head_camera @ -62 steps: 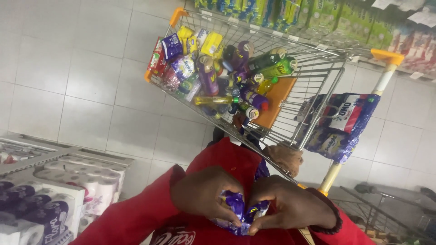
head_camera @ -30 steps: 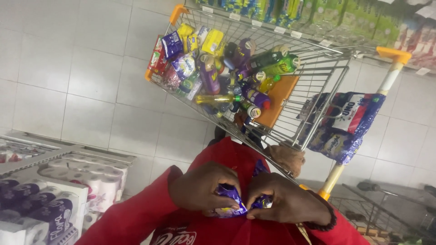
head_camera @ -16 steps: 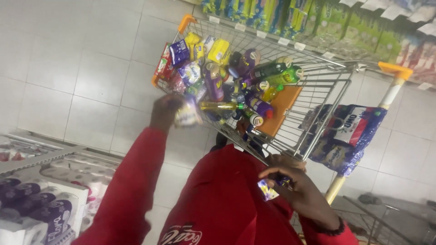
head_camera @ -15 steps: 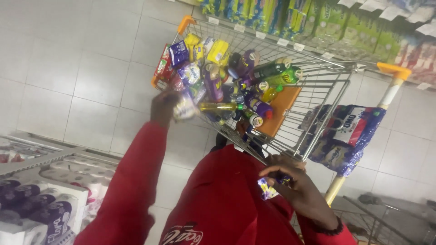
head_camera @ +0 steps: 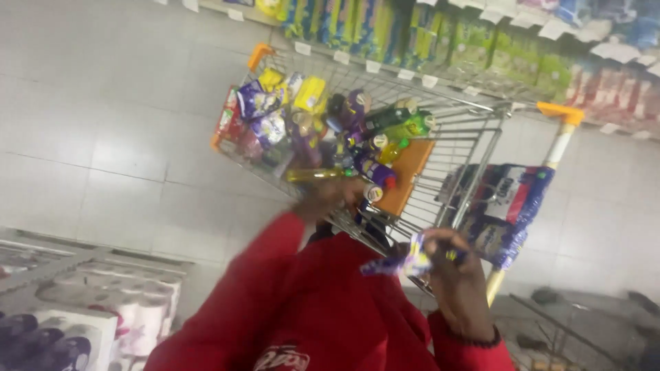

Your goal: The person is standing in a grocery store aisle, picking up and inspecting small sachets of laundry detergent from a shopping cart filled with various cleaning supplies.

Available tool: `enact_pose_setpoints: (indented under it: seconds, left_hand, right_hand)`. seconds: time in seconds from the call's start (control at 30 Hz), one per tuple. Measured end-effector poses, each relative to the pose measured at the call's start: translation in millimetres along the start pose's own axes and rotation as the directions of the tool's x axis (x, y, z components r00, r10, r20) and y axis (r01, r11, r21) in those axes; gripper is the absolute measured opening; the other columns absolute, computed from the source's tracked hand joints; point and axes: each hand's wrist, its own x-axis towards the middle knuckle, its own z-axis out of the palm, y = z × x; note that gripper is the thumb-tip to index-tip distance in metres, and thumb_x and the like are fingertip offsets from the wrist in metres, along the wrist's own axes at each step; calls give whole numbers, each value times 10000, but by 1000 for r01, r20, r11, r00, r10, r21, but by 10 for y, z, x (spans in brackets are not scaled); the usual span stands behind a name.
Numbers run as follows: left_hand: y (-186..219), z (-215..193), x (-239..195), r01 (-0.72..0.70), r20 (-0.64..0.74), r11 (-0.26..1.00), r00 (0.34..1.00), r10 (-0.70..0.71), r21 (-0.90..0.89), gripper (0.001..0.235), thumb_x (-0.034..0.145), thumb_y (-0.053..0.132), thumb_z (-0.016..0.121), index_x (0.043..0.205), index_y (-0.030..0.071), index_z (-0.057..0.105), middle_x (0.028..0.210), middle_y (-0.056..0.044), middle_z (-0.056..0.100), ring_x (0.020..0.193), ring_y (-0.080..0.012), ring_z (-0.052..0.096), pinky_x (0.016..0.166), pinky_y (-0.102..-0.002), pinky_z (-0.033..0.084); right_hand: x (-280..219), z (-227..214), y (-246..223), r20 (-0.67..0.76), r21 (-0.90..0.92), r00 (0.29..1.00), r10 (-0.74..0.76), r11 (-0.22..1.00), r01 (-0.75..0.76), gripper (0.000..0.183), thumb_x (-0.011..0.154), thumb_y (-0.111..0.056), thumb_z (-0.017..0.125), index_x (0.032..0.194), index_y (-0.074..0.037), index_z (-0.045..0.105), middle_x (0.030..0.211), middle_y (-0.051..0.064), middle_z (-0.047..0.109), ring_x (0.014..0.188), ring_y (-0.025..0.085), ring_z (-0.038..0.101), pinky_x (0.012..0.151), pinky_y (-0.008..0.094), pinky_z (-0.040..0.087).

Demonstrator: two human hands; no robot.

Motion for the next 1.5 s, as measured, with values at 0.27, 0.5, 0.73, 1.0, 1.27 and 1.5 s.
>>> enact_pose_setpoints:
  seconds: [0.27,0.5,0.73,1.0,1.27,1.5]
  left_hand:
    - [179,1063,-214,177,-135,960,979,-150,218,297,1142,339,754,986,88,773,848,-52,740,849,-129,664,754,-314,550]
    - [1152,1196,-122,419,-19,891,906,-423,176,738,1035,504,668,1653,121,543,1515,-170,754,1321,-313,794,998,-457,720]
    - [1457,1162,-170,229,176,890,932,-318,395,715,1113,458,602,1658,4,514,1659,-241,636,1477,-385,692,1052,-495,684]
    - [2048,1253,-159,47,278,865,937,-212,500,385,1170,338,561,1408,105,754,946,-54,812,730,-186,709,684,-363,523]
    - [2230,1464,-286,-15,192,734,969,-158,679,291,1093,212,632,1304,55,758,1144,-119,849,942,-319,806,804,-464,617]
    - [2166,1752,-208,-161,120,642,987,107,750,280,1129,97,644,872,47,745,763,-79,727,675,-233,703,624,-403,543]
  right_hand:
    - [349,-51,-366,-80,-612,897,-434,732,299,280,1166,-44,654,1429,-110,726,1024,53,679,846,127,678,673,252,540]
    - [500,-531,-119,143,-48,945,-293,952,302,264,1209,-165,527,1334,-141,758,1022,-49,724,852,129,659,624,245,525]
    - [87,12,-639,364,-817,894,-260,372,440,804,969,-36,729,1711,-143,440,1826,182,476,1460,361,632,983,422,636]
    - [-55,527,-791,781,-458,622,-49,633,624,68,1049,-141,804,1017,-117,749,944,25,792,808,174,736,699,317,588]
    - [-186,704,-838,773,-547,634,27,535,644,212,1066,-249,770,885,-141,798,794,7,743,729,209,596,671,391,469]
    - [-325,754,-942,800,-507,600,-27,507,698,189,1101,-215,703,960,-124,790,839,41,714,821,255,628,759,419,513]
